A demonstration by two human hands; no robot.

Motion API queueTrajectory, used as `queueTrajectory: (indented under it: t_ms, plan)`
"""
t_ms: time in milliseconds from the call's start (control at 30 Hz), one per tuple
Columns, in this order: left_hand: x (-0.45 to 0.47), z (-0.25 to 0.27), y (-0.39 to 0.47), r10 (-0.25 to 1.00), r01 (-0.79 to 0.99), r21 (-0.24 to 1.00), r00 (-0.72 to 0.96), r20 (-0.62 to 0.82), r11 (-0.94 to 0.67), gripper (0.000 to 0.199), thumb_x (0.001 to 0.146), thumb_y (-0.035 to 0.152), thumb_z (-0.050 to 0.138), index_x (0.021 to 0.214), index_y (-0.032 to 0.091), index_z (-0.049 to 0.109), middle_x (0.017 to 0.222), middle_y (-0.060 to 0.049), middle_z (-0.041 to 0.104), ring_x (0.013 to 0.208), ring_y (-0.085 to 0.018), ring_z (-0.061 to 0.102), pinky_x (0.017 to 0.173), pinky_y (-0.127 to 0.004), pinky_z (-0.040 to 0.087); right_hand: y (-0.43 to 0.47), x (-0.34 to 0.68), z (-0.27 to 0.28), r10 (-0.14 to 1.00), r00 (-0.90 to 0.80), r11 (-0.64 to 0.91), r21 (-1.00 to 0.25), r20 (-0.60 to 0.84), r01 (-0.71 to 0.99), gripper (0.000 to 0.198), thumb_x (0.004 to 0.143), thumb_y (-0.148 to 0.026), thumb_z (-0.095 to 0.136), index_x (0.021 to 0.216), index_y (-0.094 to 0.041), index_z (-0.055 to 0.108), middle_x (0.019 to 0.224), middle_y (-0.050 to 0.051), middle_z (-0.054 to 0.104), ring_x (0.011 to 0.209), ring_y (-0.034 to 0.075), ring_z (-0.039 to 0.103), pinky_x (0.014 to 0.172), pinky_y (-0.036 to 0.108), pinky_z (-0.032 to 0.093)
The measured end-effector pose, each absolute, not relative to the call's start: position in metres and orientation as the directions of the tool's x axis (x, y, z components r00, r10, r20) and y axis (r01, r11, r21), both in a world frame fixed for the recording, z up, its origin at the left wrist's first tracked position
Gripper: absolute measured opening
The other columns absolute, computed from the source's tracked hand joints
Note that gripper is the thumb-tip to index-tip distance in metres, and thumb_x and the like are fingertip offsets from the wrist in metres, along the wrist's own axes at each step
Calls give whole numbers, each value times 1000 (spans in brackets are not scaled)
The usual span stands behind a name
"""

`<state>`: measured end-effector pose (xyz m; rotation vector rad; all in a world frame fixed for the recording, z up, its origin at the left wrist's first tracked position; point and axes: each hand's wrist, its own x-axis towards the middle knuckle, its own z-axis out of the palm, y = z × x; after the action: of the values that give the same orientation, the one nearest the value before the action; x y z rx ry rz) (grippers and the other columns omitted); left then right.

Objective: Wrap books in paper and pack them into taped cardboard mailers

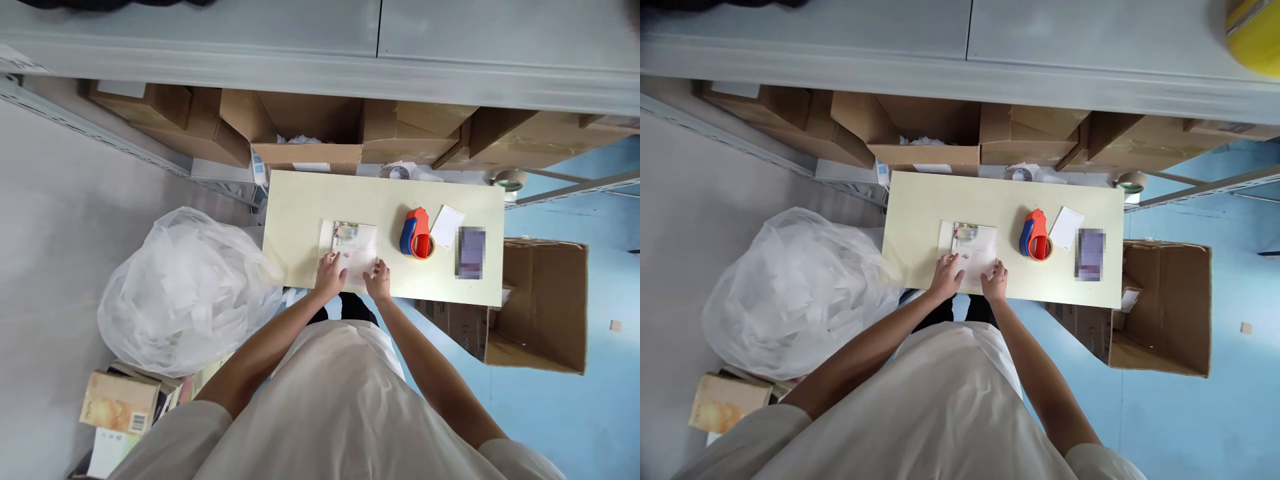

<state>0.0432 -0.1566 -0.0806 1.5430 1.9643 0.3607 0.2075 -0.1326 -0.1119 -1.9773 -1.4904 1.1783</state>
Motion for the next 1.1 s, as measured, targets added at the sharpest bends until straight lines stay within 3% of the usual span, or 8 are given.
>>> queueTrajectory:
  t_ms: [200, 333, 467, 633, 733, 833, 933, 1100]
  plan:
    - [44, -88, -164, 942, 801, 547, -56, -332, 241, 53, 81, 21, 54, 131, 7, 41, 130, -21, 43, 126, -31, 37, 103, -46, 34, -122, 204, -104, 820, 132, -563, -746, -557, 355, 59, 58, -27, 63, 115, -19, 48, 101, 9, 58, 93, 24, 54, 88, 45, 44]
    - [41, -92, -163, 946, 753, 605, -72, -316, 259, 50, 79, 18, 55, 128, 13, 45, 128, -17, 45, 122, -31, 42, 101, -47, 36, -110, 210, -83, 710, -43, -699, -711, -702, 74, 41, 57, -29, 63, 96, -20, 52, 87, 2, 61, 79, 20, 57, 74, 37, 48]
    - [49, -90, -162, 948, 652, 715, -16, -319, 251, 51, 80, 22, 55, 130, 12, 45, 126, -17, 44, 118, -29, 46, 101, -43, 39, -101, 215, -52, 745, -219, -658, -747, -630, -96, 35, 57, -23, 63, 89, -22, 49, 82, -2, 60, 72, 15, 56, 64, 29, 46]
    - [51, -84, -156, 940, 496, 807, -55, -337, 319, 50, 70, 17, 62, 119, 12, 54, 116, -16, 52, 115, -31, 48, 103, -48, 34, -96, 195, -23, 750, -285, -597, -796, -597, 98, 35, 56, -19, 60, 86, -23, 44, 78, -6, 51, 60, 10, 49, 49, 22, 37]
    - [36, -77, -154, 859, 116, 853, -133, -495, 510, 51, 61, 13, 65, 111, 16, 55, 102, -9, 57, 90, -23, 59, 89, -45, 45, -102, 168, -16, 745, -333, -538, -815, -579, 213, 33, 56, -20, 59, 84, -23, 40, 78, -7, 47, 58, 10, 48, 49, 23, 38]
    - [12, -65, -160, 793, -196, 796, -114, -599, 573, 39, 67, 20, 60, 105, 19, 53, 89, -4, 61, 75, -16, 61, 74, -37, 50, -113, 137, -17, 753, -332, -478, -819, -567, 317, 31, 58, -21, 57, 83, -24, 40, 78, -7, 47, 57, 9, 48, 52, 26, 42]
    - [-13, -56, -170, 750, -430, 694, -57, -659, 577, 26, 77, 34, 52, 100, 22, 54, 87, -3, 65, 79, -17, 63, 68, -32, 51, -123, 104, -26, 791, -297, -397, -817, -536, 418, 30, 59, -21, 57, 83, -24, 40, 78, -6, 47, 58, 10, 47, 55, 27, 43]
    - [-46, -68, -178, 673, -520, 569, 16, -739, 638, 50, 81, 64, 42, 96, 20, 60, 86, -5, 68, 86, -20, 65, 66, -27, 50, -136, 65, -50, 771, -339, -329, -793, -539, 513, 45, 60, -27, 67, 99, -22, 46, 94, 1, 51, 72, 13, 53, 71, 33, 49]
